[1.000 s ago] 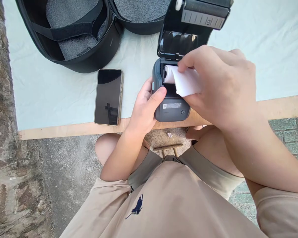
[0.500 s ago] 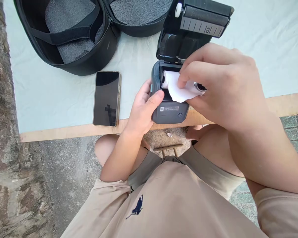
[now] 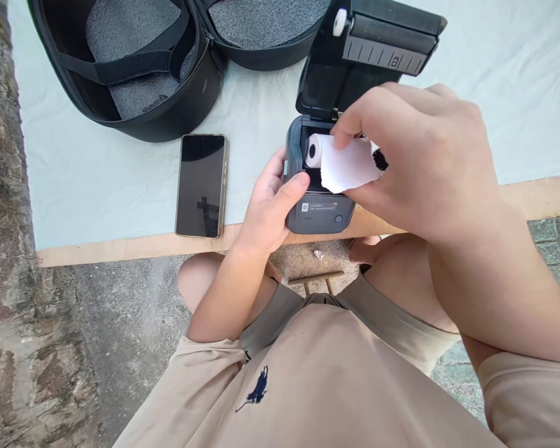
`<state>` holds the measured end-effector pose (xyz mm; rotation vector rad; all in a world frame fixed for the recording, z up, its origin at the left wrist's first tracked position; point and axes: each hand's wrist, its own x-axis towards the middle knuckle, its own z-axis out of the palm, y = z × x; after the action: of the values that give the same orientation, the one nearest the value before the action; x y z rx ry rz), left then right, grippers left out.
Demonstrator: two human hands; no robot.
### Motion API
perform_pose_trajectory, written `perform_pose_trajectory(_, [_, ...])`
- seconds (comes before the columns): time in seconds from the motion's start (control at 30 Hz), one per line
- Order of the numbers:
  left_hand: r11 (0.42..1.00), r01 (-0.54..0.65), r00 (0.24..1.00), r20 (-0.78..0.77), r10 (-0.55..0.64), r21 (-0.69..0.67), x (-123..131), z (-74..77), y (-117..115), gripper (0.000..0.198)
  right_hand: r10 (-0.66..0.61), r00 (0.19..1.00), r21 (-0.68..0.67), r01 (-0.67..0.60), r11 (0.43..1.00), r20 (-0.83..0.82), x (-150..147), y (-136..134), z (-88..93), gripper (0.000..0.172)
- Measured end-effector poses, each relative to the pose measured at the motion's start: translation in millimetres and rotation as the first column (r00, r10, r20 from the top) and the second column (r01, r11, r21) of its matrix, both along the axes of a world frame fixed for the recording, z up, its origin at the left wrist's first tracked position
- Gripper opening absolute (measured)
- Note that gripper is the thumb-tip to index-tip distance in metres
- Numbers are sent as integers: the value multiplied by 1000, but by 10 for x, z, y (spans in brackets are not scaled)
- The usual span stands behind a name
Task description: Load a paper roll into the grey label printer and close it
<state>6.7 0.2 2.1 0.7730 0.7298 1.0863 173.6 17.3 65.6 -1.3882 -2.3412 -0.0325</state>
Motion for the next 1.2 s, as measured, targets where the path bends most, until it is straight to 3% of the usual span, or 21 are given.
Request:
perform_pose_trajectory(0.23, [998, -56, 998, -28, 56, -7, 12, 4, 10, 27, 95, 968, 80, -78, 994, -234, 83, -46, 4, 4])
perform_pose_trajectory(0.43, [995, -99, 977, -193, 95, -11, 50, 66, -7, 32, 52, 948, 31, -45, 999, -315, 177, -49, -28, 10])
perform_pose_trajectory(0.6, [986, -152, 843, -512, 167, 71, -80, 133, -27, 47, 81, 938, 73, -60, 996, -337, 214, -76, -67, 14])
perform_pose_trajectory(0.7, [985, -112, 726, -666, 171, 130, -173, 172, -13, 40, 88, 913, 45, -77, 996, -398, 210, -103, -95, 18])
perform_pose_trajectory(0.83, [979, -59, 656, -731, 186, 196, -249, 173, 46, 29, 207, 835, 90, -187, 978, -511, 199, -100, -161, 24])
perform_pose_trajectory(0.93, [949, -123, 636, -711, 299, 289, -272, 196, 83, 24, 260, 799, 142, -218, 966, -543, 198, -67, -216, 21])
perform_pose_trajectory(1.0, [912, -153, 660, -648, 381, 381, -256, 264, 74, 26, 326, 770, 207, -253, 945, -549, 184, -61, -239, 19])
perform_pose_trajectory(1.07, [890, -140, 786, -498, 366, 433, -209, 360, 31, 33, 380, 732, 265, -275, 924, -565, 140, -88, -241, 18])
perform_pose_trajectory(1.1, [918, -83, 874, -413, 254, 389, -179, 406, 2, 42, 384, 728, 265, -280, 923, -568, 106, -114, -234, 18])
perform_pose_trajectory(1.17, [952, -66, 953, -263, 148, 299, -127, 467, -50, 55, 356, 749, 221, -280, 934, -558, 23, -173, -210, 17])
perform_pose_trajectory(1.2, [968, 56, 971, -241, 5, 244, -113, 477, -66, 60, 349, 759, 220, -272, 937, -549, -18, -197, -197, 17])
